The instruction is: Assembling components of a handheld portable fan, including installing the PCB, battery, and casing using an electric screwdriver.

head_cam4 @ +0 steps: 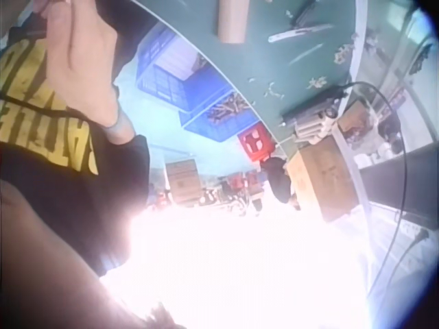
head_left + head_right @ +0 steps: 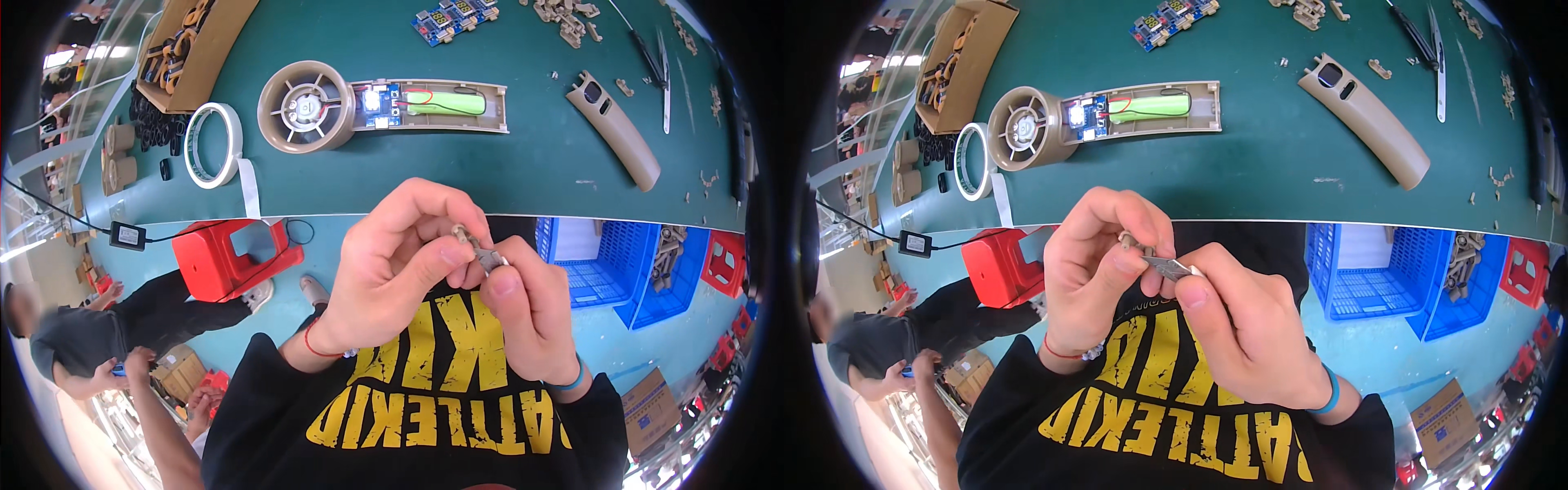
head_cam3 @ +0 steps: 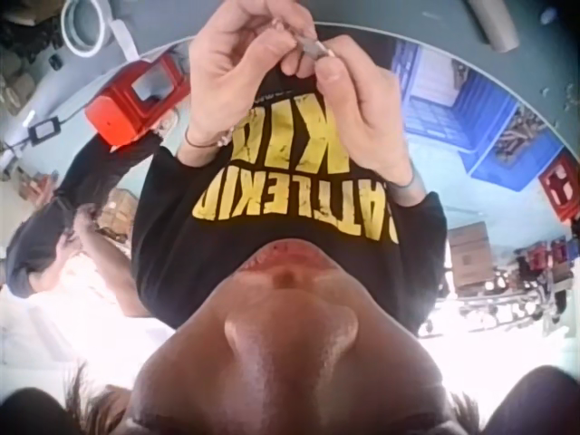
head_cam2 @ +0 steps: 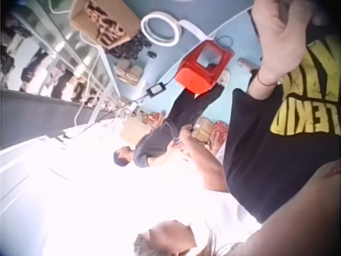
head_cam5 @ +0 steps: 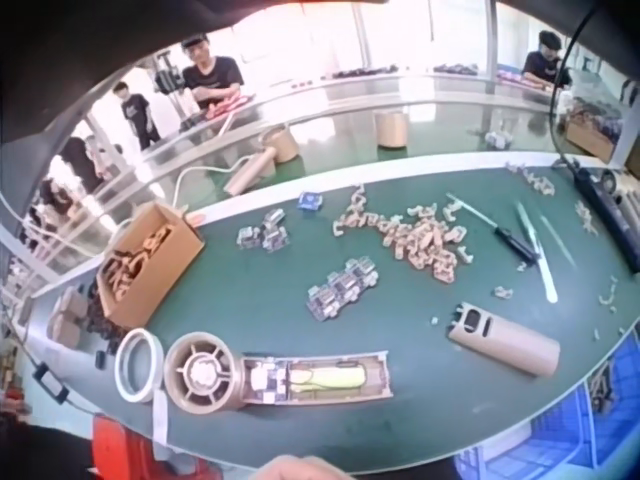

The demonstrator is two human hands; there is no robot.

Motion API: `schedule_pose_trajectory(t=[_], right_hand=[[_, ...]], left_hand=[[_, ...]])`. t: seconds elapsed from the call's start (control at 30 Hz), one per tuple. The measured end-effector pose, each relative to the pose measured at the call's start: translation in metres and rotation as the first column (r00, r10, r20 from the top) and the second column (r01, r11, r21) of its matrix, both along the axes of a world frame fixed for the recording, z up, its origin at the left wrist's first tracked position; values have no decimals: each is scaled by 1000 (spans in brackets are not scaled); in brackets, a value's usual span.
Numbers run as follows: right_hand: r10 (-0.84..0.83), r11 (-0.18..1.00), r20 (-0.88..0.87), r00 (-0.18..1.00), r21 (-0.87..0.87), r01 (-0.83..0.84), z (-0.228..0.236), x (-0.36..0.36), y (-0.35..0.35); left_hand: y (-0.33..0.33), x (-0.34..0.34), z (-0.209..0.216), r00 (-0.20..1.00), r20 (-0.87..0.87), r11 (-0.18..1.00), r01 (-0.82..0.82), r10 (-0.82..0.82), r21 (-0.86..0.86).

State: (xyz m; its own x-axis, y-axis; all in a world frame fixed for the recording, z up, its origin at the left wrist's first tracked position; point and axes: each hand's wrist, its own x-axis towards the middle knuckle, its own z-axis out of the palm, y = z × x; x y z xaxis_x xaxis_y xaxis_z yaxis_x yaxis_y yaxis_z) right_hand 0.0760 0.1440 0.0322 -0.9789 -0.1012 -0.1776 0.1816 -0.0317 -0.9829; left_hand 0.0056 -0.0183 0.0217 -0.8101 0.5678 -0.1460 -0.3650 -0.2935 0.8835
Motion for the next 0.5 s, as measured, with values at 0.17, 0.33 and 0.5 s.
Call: schedule_pose_trajectory(t=[0.17,0.33,0.5], right_hand=[[-51,997,-57,997,58,55,-5,2,-4],[-103,986,-31,994,125,106,-4,5,-14],[-145,988,-41,989,55,147,-3,8,-14]], left_hand=[[2,3,-3,1000,-30,1000,5,-6,-21],[7,12,-9,995,6,995,-96,96,5],[11,16,-11,993,21,993,-115,114,32]])
